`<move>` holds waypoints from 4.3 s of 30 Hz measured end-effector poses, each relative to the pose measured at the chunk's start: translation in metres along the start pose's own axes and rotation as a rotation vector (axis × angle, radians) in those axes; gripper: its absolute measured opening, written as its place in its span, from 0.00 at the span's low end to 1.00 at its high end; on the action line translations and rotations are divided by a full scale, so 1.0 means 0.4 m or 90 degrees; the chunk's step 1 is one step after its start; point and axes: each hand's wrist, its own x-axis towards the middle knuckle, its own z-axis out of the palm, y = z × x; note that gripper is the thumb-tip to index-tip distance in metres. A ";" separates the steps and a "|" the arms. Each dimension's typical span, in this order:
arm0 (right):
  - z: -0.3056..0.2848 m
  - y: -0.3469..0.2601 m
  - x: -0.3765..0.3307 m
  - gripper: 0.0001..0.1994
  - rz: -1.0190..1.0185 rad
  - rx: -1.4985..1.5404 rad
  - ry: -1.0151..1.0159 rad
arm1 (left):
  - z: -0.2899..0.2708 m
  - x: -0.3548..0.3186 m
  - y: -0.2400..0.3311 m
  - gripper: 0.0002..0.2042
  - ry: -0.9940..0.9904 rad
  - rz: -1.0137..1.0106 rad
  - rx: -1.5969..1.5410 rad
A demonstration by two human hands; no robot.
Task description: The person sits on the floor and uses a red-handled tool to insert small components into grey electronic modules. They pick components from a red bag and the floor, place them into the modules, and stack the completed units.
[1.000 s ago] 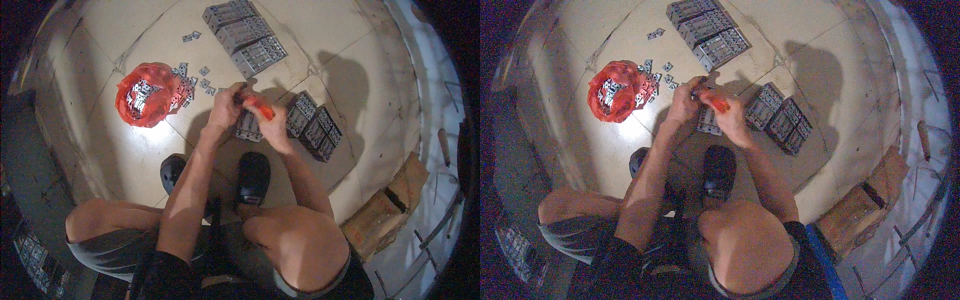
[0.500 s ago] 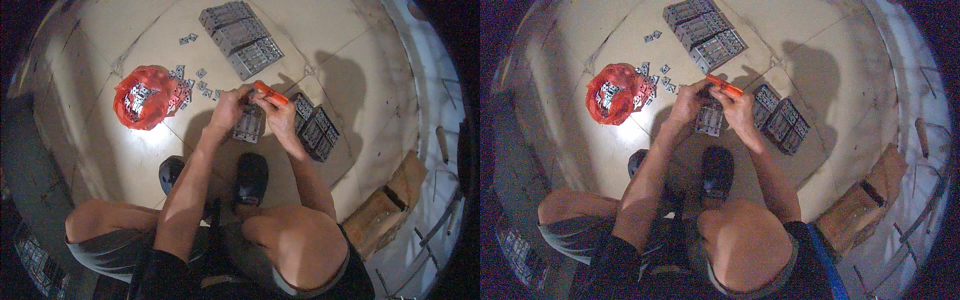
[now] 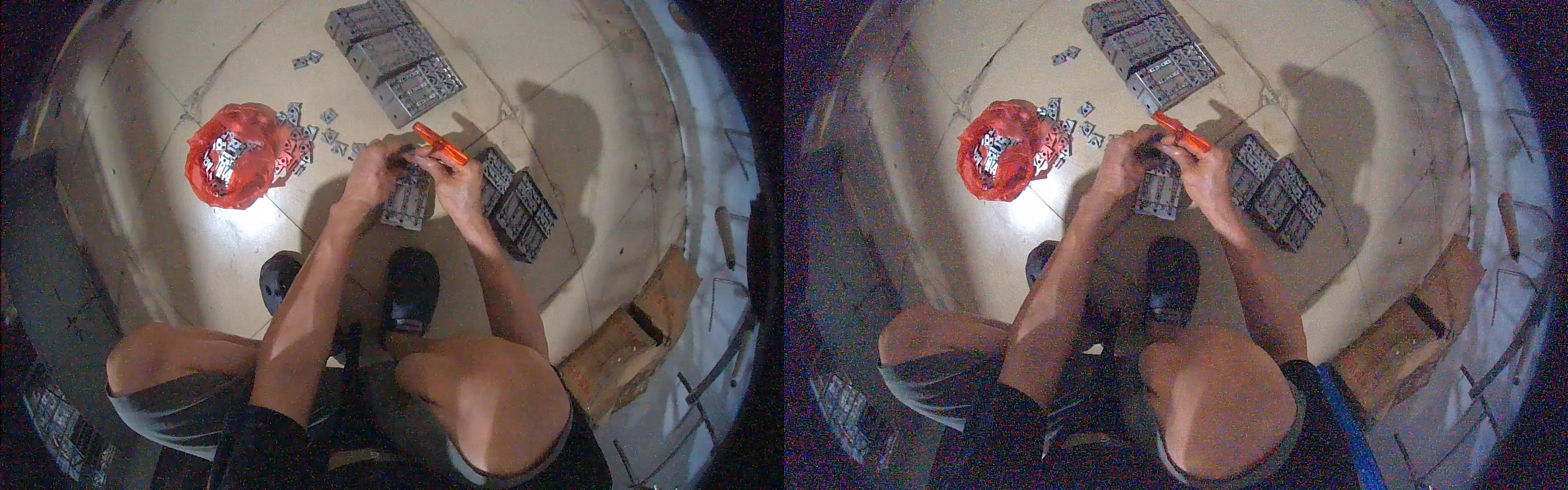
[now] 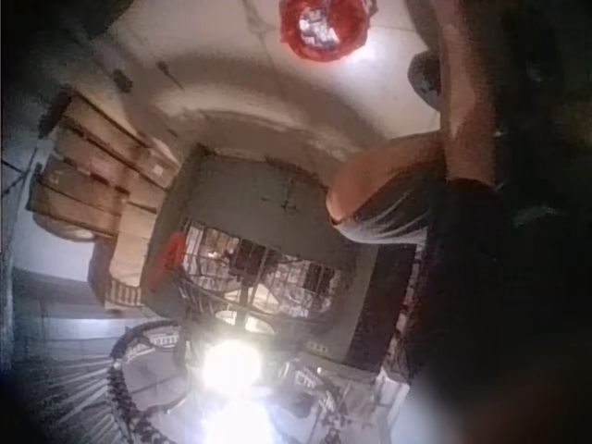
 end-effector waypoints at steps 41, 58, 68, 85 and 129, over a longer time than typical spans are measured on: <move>-0.026 -0.004 0.021 0.10 -0.077 -0.120 -0.072 | 0.102 -0.081 -0.016 0.36 0.209 -0.225 -0.244; -0.098 -0.295 0.075 0.10 -0.063 -0.592 -0.256 | 0.149 -0.114 0.055 0.42 0.334 -0.240 -0.093; -0.080 -0.107 0.199 0.17 0.184 -0.035 -0.531 | 0.154 -0.112 0.047 0.43 0.308 -0.289 -0.059; -0.071 -0.139 0.161 0.10 0.234 0.143 -0.469 | 0.151 -0.104 0.032 0.45 0.289 -0.260 -0.174; -0.150 -0.234 0.159 0.27 -0.185 -0.201 -0.448 | 0.206 -0.126 -0.051 0.33 0.333 -0.240 -0.188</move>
